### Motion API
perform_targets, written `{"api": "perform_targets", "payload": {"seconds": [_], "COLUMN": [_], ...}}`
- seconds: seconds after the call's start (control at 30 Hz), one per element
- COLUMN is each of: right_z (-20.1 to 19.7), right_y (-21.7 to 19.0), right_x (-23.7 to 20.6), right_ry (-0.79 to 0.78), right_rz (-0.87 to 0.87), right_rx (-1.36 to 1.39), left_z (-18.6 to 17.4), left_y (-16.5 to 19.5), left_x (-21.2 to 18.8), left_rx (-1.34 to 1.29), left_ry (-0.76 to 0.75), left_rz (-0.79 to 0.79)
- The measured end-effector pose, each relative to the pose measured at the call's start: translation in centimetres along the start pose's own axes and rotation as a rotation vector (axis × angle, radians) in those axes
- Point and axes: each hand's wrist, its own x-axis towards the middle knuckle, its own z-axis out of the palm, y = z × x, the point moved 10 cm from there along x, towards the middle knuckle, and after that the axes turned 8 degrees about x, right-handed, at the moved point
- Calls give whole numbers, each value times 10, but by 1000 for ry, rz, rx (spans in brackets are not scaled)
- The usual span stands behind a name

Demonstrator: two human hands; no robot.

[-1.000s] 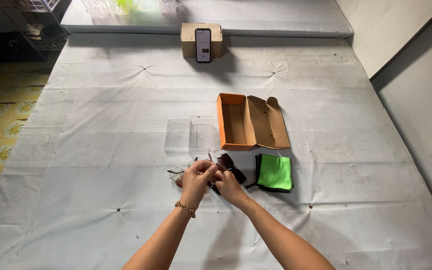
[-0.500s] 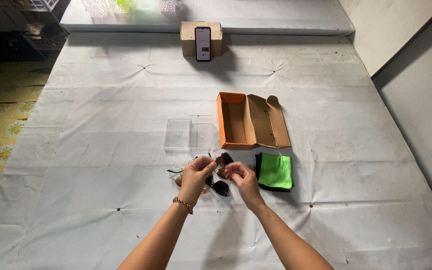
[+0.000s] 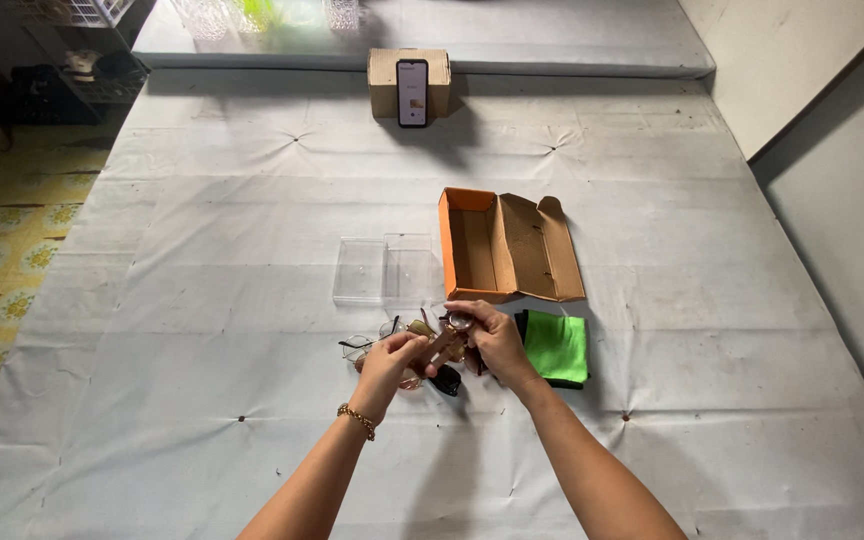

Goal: The person removes a watch from their wrist and unfastens a bracelet, placing both into a clear plastic storage case alongside a ring. They then pick up sunglasses, wipe them with a green cloth, and handle several pairs of sunglasses on the table.

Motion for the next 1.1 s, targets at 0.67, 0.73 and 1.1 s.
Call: {"api": "perform_targets", "payload": {"seconds": [0.67,0.73,1.1], "right_z": [29,36,13], "right_y": [-50,-61,-7], "right_x": [-6,-10,-6], "right_ry": [-75,-108,8], "right_rz": [-134,-287,272], "right_rx": [-380,-427,-43], "left_z": [15,11,6], "left_y": [-5,-5,-8], "left_x": [15,15,16], "left_rx": [170,192,1], "left_ry": [-20,-3,-32], "left_rz": [160,170,202]}}
